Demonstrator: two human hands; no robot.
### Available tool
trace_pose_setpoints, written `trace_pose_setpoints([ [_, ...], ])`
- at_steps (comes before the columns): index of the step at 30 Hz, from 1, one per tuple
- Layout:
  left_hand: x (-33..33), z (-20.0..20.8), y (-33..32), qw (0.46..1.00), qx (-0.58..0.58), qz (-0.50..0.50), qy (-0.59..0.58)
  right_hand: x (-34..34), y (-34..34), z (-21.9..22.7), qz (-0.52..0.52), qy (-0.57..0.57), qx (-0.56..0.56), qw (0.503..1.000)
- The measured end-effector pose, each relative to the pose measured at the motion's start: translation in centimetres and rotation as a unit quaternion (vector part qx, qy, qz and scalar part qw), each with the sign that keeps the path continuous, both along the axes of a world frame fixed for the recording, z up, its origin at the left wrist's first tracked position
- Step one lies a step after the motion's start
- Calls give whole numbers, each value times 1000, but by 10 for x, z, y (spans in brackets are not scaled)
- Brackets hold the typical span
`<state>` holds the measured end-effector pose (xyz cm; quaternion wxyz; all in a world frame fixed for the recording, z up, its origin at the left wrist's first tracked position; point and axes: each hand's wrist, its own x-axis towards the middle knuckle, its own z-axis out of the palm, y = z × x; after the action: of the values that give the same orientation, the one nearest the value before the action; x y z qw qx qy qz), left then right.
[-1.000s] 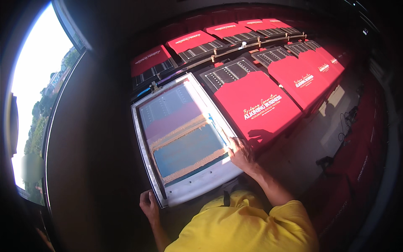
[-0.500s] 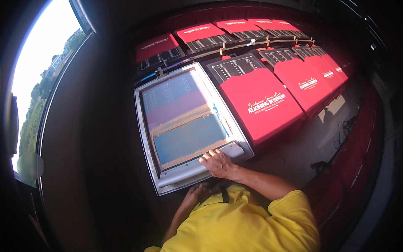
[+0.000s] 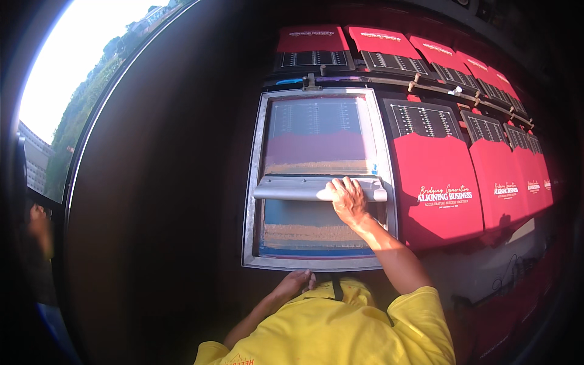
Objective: The person performs screen printing on shirts, moving a squeegee across a screen frame to apply ink and then shifting the frame between different shirts on a production line.
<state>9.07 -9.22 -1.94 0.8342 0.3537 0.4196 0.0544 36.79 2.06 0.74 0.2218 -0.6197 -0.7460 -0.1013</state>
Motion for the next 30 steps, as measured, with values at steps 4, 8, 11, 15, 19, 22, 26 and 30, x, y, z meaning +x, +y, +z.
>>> trace_pose_setpoints([
  [4, 2, 4, -2, 1000, 1, 2, 14, 6, 19, -11, 1, -37, -2, 999],
  [8, 0, 1, -4, 1000, -9, -4, 23, 9, 24, 1, 27, 23, -45, 998],
  [11, -1, -6, -3, 1000, -27, 13, 5, 28, 54, 31, 49, 64, -137, 987],
  [15, 2, -5, -2, 997, -61, 39, -24, 46, 83, 85, -30, 114, -440, 890],
  [19, 1, -18, -3, 997, -61, 42, -39, 28, 33, 89, 4, 122, -422, 898],
  [22, -3, -27, -5, 998, -47, 13, -41, 1, -34, 71, 42, 84, -272, 958],
  [26, -6, -2, 1, 999, -3, -31, -15, -47, -111, 16, -5, -48, -43, 998],
  [30, -22, 54, 22, 838, 542, -45, 52, -48, -110, 19, -11, -31, -50, 998],
])
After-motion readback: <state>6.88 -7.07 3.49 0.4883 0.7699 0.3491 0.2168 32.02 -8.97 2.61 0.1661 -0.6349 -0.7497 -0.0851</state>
